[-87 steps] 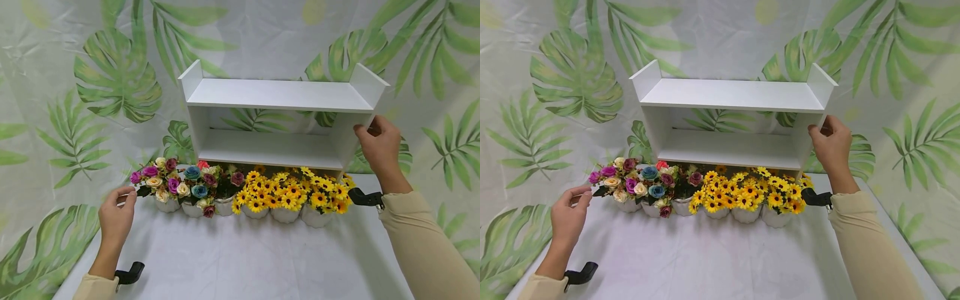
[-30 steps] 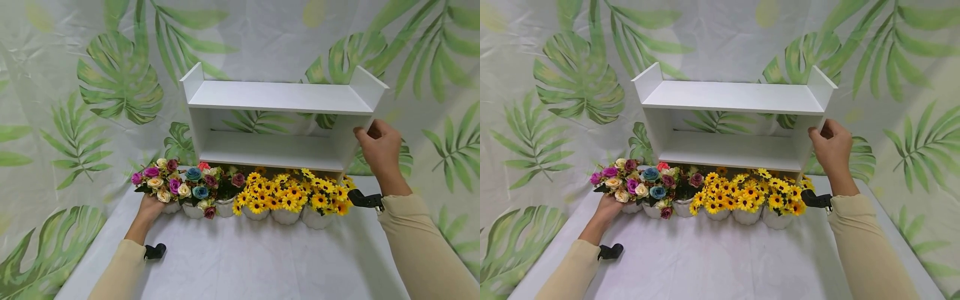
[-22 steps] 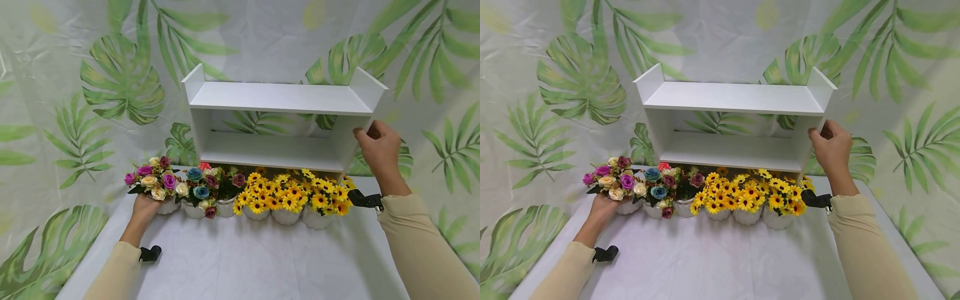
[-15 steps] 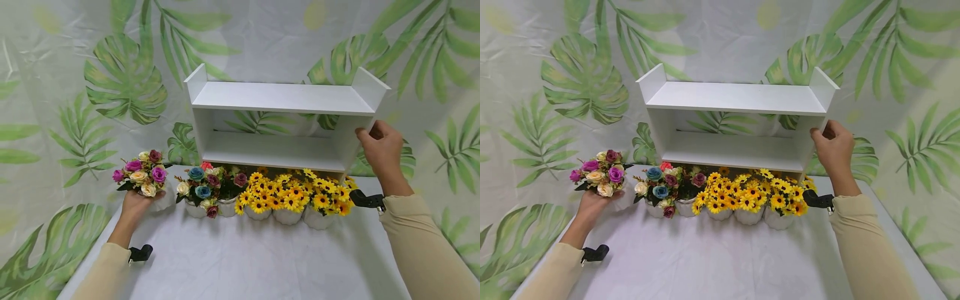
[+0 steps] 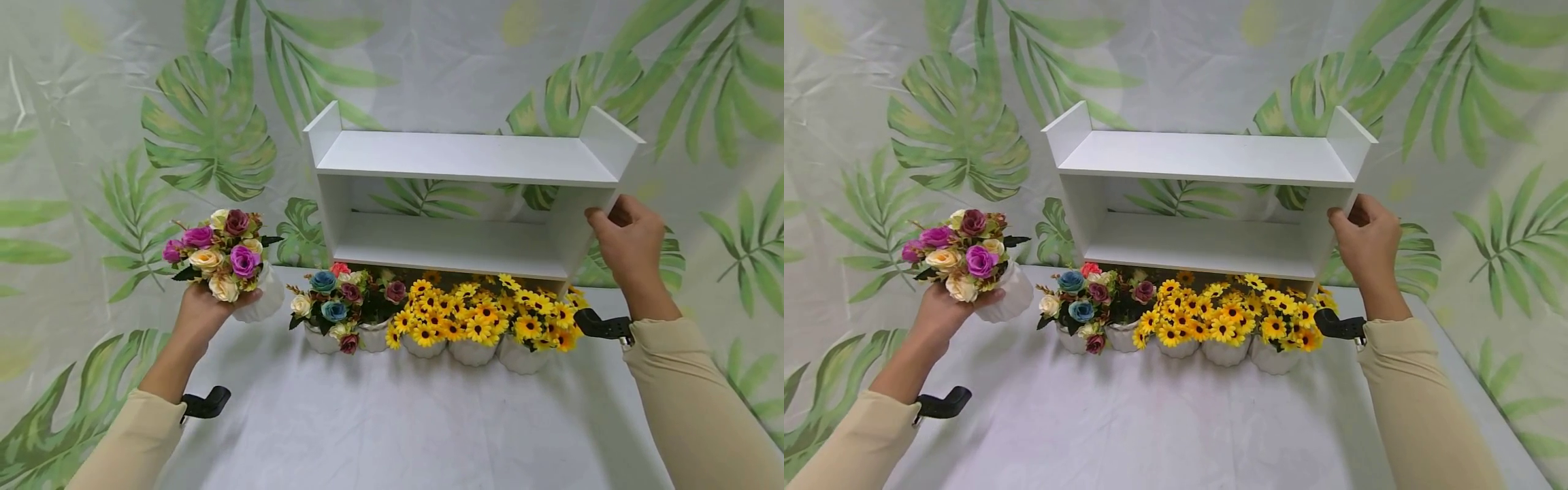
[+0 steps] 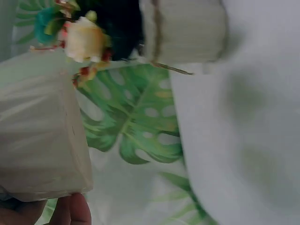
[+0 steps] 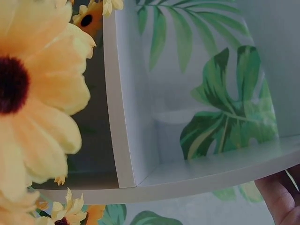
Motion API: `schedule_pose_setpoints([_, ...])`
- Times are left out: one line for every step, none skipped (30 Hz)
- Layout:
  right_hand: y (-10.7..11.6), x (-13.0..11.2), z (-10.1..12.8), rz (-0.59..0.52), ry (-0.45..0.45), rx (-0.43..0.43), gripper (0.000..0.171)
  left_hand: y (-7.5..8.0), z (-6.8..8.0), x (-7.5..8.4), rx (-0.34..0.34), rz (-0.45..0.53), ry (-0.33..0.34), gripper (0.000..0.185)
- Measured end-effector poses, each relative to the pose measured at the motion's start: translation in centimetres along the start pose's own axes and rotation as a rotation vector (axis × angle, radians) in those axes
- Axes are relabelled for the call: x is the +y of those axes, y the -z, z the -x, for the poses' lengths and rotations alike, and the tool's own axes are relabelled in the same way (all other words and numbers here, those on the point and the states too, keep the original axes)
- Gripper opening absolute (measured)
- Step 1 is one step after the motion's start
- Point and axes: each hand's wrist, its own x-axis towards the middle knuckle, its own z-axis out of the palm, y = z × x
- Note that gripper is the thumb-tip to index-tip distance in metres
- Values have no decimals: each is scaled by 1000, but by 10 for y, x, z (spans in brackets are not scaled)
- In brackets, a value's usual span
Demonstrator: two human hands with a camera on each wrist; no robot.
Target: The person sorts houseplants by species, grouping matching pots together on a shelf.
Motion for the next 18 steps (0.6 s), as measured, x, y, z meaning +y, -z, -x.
schedule_pose_setpoints([0, 0, 0, -4, 1, 0, 45, 2, 1, 6, -7, 5, -16, 96])
schedule_pose_setpoints([0, 0, 0, -7, 4, -1, 45, 4, 1, 12, -13, -3, -34, 95])
schedule_pose_setpoints([1, 0, 0, -9, 7, -4, 45, 6, 2, 18, -19, -4, -50, 95])
schedule_pose_setpoints([0, 0, 0, -14, 7, -5, 44, 8, 2, 24, -23, -13, -66, 94])
schedule_pose_setpoints([0, 0, 0, -16, 7, -3, 44, 10, 2, 30, -29, -23, -83, 93])
schedule_pose_setpoints([0, 0, -1, -17, 3, -2, 44, 12, 2, 37, -36, -36, -101, 92])
schedule_pose_setpoints([0, 0, -1, -24, 0, 0, 44, 13, 2, 44, -41, -46, -117, 92])
schedule_pose_setpoints([0, 0, -2, -23, -4, 1, 43, 14, 1, 51, -45, -52, -137, 91])
schedule_pose_setpoints([1, 1, -2, -29, -13, 1, 43, 14, 1, 58, -52, -60, -149, 91])
schedule_pose_setpoints([1, 1, -2, -31, -23, 2, 43, 15, 0, 66, -65, -64, -158, 92])
schedule_pose_setpoints([1, 2, -2, -32, -30, 2, 43, 15, -1, 73, -80, -67, -168, 92])
schedule_pose_setpoints([2, 2, -2, -33, -35, 0, 43, 15, -2, 80, -93, -70, -172, 93])
schedule_pose_setpoints([2, 3, -2, -36, -40, -1, 43, 15, -3, 87, -104, -65, -176, 92])
schedule_pose_setpoints([1, 3, -2, -34, -44, -5, 43, 15, -3, 94, -116, -53, -180, 91])
schedule_pose_setpoints([1, 3, -2, -36, -47, -9, 43, 16, -3, 101, -127, -45, -184, 90])
schedule_pose_setpoints([1, 3, -2, -31, -45, -10, 44, 16, -3, 109, -139, -23, -189, 88])
schedule_pose_setpoints([1, 3, -2, -30, -44, -12, 44, 17, -4, 116, -145, -3, -197, 86])
schedule_pose_setpoints([0, 2, -2, -31, -44, -13, 44, 17, -4, 124, -153, 23, -204, 84])
